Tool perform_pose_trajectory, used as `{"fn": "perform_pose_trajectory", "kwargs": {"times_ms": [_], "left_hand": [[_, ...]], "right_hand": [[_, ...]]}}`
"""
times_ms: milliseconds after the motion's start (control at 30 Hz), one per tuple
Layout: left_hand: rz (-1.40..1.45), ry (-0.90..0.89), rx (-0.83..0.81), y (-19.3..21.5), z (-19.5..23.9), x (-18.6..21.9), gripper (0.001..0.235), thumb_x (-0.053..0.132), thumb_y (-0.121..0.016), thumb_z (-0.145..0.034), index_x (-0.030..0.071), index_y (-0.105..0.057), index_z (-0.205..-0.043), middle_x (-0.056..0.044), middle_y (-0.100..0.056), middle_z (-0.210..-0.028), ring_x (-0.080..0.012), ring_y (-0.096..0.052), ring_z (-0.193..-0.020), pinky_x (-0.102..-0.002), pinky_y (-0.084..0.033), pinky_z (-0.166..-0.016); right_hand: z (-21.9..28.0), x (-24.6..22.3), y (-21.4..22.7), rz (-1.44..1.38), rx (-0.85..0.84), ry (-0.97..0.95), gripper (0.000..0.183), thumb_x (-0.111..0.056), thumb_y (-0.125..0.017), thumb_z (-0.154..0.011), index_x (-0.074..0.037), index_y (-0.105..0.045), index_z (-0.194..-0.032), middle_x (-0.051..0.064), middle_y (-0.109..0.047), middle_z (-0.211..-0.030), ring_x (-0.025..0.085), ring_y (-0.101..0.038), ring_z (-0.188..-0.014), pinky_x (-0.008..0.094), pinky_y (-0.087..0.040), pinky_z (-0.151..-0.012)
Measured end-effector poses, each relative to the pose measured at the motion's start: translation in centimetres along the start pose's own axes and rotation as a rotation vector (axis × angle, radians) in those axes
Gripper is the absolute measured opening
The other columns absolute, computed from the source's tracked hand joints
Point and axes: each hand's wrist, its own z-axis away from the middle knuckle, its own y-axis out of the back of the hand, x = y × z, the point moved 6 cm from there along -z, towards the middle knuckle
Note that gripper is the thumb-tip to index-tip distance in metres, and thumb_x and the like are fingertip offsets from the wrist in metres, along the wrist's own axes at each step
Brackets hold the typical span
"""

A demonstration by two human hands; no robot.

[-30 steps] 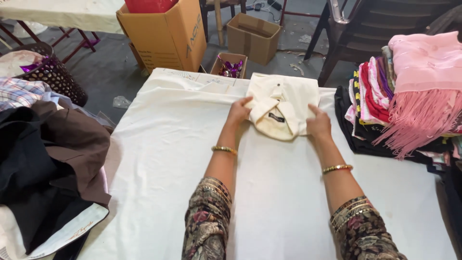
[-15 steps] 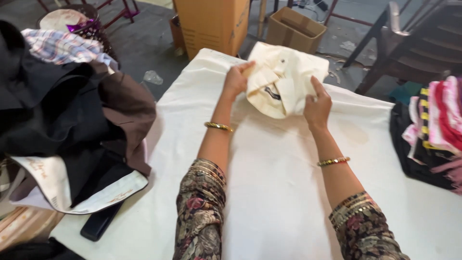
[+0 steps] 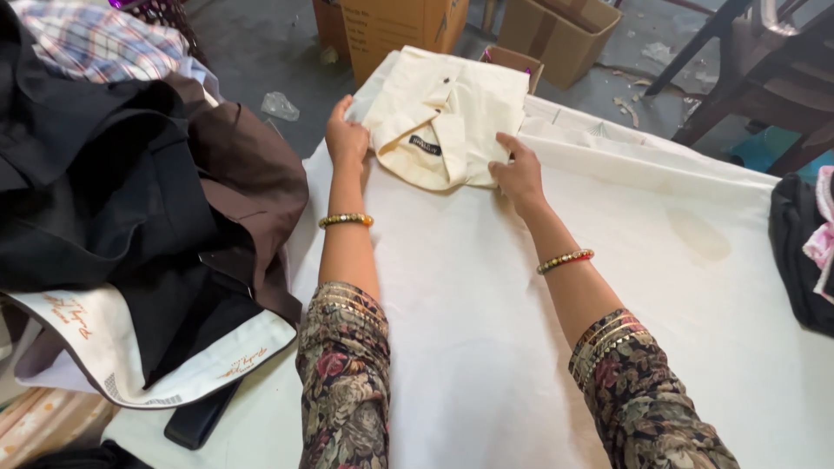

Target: Folding a collared shirt and black trousers on a white table.

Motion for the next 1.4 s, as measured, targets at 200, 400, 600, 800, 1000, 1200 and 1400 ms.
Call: {"fn": "perform_pose_trajectory", "kwargs": {"times_ms": [200,400,600,800,1000,1200,1400], "left_hand": [[0.095,-0.096,0.116,0.4,-1.2,0.8,0.069,-0.013,-0.060,-0.077,0.020,-0.065,-0.138,0.002,-0.062,-0.085,-0.0108,-0.063,-0.074,-0.029,-0.056,-0.072],[0.178,0.078,0.058,1.8,2.0,0.8,0.058,-0.001,-0.069,-0.087,0.016,-0.057,-0.141,0.000,-0.058,-0.083,-0.0129,-0.059,-0.072,-0.031,-0.052,-0.066],[-0.064,-0.151,0.227,2.7,5.1,4.4,0.064,-0.007,-0.068,-0.081,0.016,-0.056,-0.140,-0.009,-0.056,-0.110,-0.0238,-0.061,-0.097,-0.036,-0.053,-0.083],[-0.544,-0.871,-0.090,-7.1,13.5,9.7,0.045,0.021,-0.059,-0.094,0.024,-0.061,-0.139,-0.007,-0.046,-0.155,-0.0322,-0.036,-0.149,-0.056,-0.024,-0.122],[-1.033,-0.901,-0.574,-11.8,19.8,6.9,0.053,0.048,-0.039,-0.102,0.030,-0.045,-0.151,0.001,-0.030,-0.166,-0.0271,-0.014,-0.155,-0.063,-0.003,-0.122],[-1.101,-0.887,-0.602,-9.8,25.7,5.2,0.059,0.051,-0.035,-0.104,0.029,-0.034,-0.158,-0.001,-0.021,-0.169,-0.0261,-0.010,-0.157,-0.060,0.000,-0.123],[-1.086,-0.793,-0.751,-7.7,32.2,5.1,0.063,0.055,-0.034,-0.102,0.032,-0.026,-0.161,0.000,-0.013,-0.171,-0.0266,-0.006,-0.158,-0.066,-0.001,-0.121]], "right_hand": [[-0.8,1.2,-0.8,-0.133,0.035,-0.023,0.060,0.000,-0.072,-0.082,-0.002,-0.061,-0.142,0.012,-0.073,-0.125,0.016,-0.067,-0.099,0.028,-0.054,-0.087],[1.2,-0.2,-1.0,-0.153,-0.046,-0.063,0.066,-0.004,-0.075,-0.085,-0.004,-0.054,-0.147,0.008,-0.064,-0.110,0.015,-0.062,-0.086,0.030,-0.052,-0.075],[2.2,-0.9,-0.4,-0.038,-0.072,-0.084,0.072,-0.008,-0.076,-0.083,-0.008,-0.050,-0.151,0.004,-0.064,-0.092,0.015,-0.063,-0.078,0.030,-0.056,-0.070],[5.8,-3.0,-1.7,0.600,0.027,0.283,0.084,-0.037,-0.077,-0.086,-0.012,-0.036,-0.155,0.020,-0.036,-0.151,0.034,-0.033,-0.139,0.050,-0.033,-0.111],[15.3,-2.6,-0.4,0.772,-0.407,0.310,0.082,-0.058,-0.052,-0.097,-0.013,-0.024,-0.160,0.013,-0.012,-0.170,0.027,-0.005,-0.158,0.054,-0.005,-0.122],[24.5,-1.1,8.3,0.827,-0.476,0.384,0.066,-0.057,-0.036,-0.102,-0.028,-0.027,-0.160,0.003,-0.016,-0.170,0.022,-0.007,-0.157,0.049,-0.004,-0.124],[32.8,2.4,18.0,0.918,-0.445,0.169,0.066,-0.058,-0.034,-0.101,-0.033,-0.022,-0.160,-0.003,-0.010,-0.170,0.019,-0.003,-0.157,0.047,-0.001,-0.124]]}}
